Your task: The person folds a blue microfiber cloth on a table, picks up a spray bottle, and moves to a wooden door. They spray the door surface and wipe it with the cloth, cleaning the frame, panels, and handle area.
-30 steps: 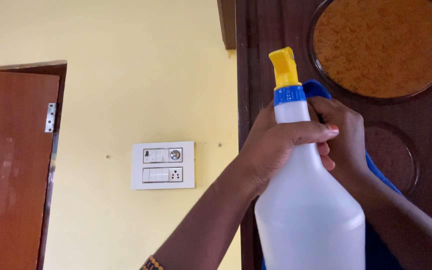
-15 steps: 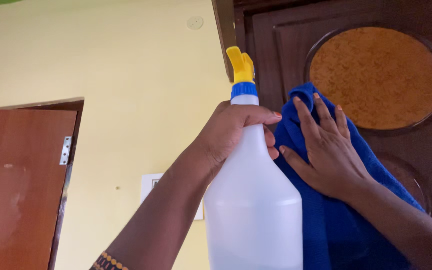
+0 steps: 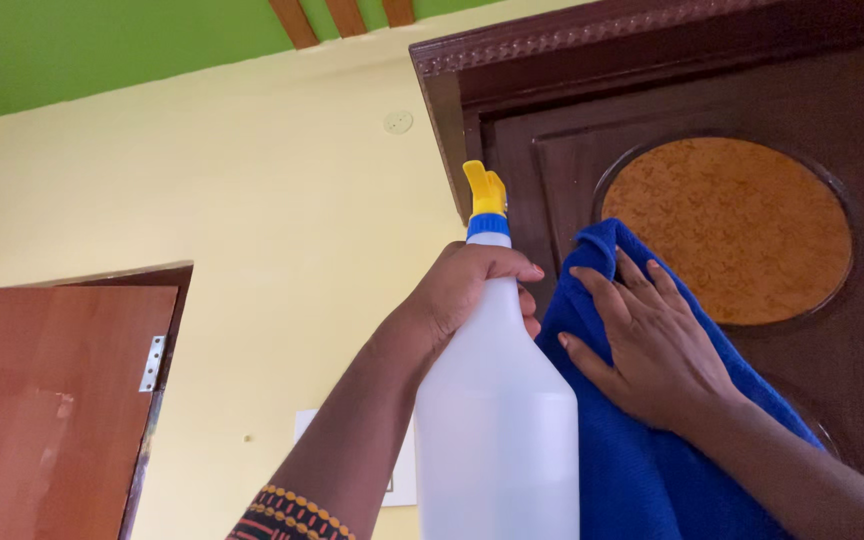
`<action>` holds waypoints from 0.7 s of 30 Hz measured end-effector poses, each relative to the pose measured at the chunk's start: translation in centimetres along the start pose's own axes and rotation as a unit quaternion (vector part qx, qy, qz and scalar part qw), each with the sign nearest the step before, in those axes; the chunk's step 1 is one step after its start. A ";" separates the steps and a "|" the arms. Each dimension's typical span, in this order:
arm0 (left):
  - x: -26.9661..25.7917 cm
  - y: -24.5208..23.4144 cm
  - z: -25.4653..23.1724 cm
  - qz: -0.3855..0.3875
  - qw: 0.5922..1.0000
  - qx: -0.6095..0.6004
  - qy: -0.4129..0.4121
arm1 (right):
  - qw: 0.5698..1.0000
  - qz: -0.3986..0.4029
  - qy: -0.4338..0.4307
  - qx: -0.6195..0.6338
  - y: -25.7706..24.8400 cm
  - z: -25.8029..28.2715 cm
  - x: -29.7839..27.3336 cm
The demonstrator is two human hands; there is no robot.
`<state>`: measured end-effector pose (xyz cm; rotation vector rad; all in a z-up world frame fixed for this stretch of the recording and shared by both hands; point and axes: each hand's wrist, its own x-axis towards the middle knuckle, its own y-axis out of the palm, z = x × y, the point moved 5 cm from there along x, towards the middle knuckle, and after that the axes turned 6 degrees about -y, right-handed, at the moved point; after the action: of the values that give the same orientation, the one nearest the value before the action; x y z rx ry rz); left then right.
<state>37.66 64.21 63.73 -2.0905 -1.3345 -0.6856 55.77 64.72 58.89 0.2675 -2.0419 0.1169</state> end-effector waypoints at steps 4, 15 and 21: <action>1.0 -0.6 -1.2 -0.049 0.998 0.026 -0.010 | 1.000 -0.005 -0.009 -0.009 -0.1 0.3 0.0; 2.9 -1.5 -3.0 -0.101 0.990 0.077 -0.067 | 1.000 -0.015 -0.025 0.003 -0.7 0.7 -0.1; 2.6 -1.6 -3.4 -0.092 0.990 0.092 -0.060 | 1.000 -0.009 -0.027 -0.001 -0.8 1.0 0.2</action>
<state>36.79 64.06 68.19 -1.9035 -1.6092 -0.4950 55.02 63.70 58.55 0.2895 -2.0923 0.0968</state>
